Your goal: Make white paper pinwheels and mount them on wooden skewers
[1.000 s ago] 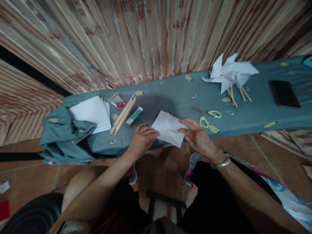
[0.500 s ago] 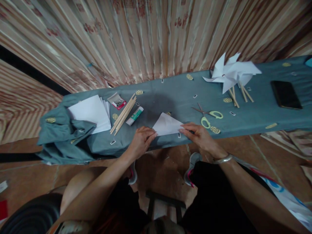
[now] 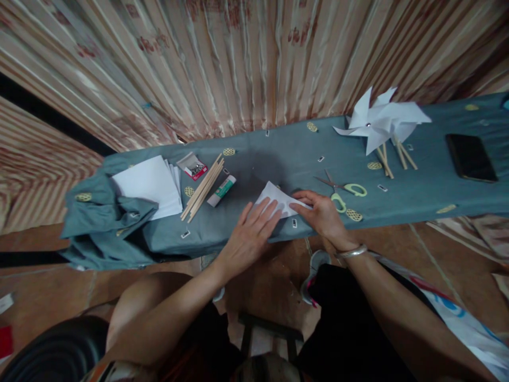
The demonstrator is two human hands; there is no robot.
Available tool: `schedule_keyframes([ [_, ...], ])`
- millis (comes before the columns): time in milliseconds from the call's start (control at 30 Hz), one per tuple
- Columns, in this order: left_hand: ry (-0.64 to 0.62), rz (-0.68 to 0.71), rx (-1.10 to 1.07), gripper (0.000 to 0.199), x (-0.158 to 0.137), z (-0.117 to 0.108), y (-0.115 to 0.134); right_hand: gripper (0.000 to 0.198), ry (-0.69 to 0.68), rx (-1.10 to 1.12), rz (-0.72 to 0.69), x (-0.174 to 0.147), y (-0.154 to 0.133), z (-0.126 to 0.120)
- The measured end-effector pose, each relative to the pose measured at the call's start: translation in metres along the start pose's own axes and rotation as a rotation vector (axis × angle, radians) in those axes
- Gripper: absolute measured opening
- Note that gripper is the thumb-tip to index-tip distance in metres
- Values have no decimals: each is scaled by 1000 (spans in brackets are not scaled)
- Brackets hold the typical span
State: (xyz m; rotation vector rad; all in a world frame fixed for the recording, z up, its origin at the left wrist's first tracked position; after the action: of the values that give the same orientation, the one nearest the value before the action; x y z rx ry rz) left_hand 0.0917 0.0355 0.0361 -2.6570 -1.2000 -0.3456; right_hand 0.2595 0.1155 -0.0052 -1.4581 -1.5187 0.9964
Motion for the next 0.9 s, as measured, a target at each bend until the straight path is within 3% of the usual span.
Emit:
schedule_keyframes([
  [100, -87, 35, 27, 54, -1, 15, 14, 26, 24, -56, -5, 0, -5, 0],
  [300, -200, -2, 29, 70, 0, 36, 8, 26, 65, -107, -26, -2, -10, -2],
  [900, -237, -6, -4, 71, 4, 38, 4, 28, 90, -169, -4, -4, -8, -5],
])
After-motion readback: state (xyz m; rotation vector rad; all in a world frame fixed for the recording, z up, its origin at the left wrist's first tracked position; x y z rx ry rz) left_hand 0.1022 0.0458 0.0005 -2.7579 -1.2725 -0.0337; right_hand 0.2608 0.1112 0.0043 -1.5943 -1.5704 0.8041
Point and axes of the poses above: each hand's wrist, its own x-axis towards the middle knuckle, its own z-axis out of the palm, y = z × x, the point moved 9 cm from there along x, towards the middle knuckle, and after that the axes turned 15 degrees about x, right-handed, at the moved point
